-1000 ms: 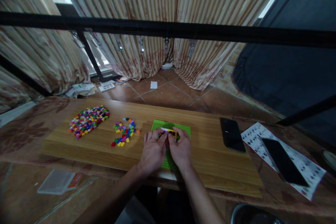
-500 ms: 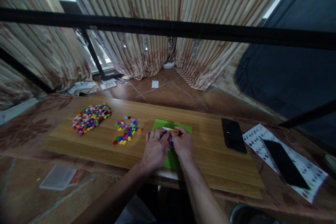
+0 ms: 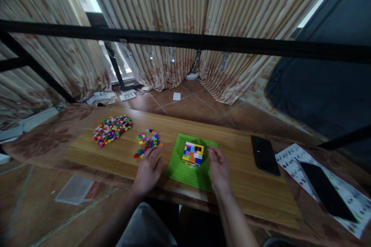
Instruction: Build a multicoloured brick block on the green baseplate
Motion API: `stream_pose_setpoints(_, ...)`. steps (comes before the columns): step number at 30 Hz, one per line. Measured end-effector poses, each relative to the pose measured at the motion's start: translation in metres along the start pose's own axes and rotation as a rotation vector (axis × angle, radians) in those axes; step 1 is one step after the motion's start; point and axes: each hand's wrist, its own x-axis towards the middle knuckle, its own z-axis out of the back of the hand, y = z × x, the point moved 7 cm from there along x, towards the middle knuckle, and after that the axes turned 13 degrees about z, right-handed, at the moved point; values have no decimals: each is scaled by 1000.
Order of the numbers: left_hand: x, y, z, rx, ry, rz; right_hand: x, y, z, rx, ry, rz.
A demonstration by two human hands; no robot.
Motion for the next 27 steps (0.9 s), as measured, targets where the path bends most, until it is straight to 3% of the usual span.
stream_pose_setpoints(3, -4, 10, -5, -61, 85, 56, -12, -9, 1, -20, 63, -9)
stream_pose_setpoints(10, -25, -25, -49, -150, 308, 33, -20, -8, -8, -102, 135, 51)
stream_pose_setpoints(16, -38, -29, -60, -228, 378, 81, -20, -3, -8, -118, 177, 41)
stream_pose_setpoints(21, -39, -19, -40, -291, 346, 84, -22, -5, -7, -48, 149, 6)
stream_pose_setpoints(24, -33, 0, -14, -282, 259, 109, -25, -4, 4, -31, 89, 0)
stream_pose_setpoints(27, -26, 31, 19, -195, 99, 173, -31, 3, 14, -103, 74, 14)
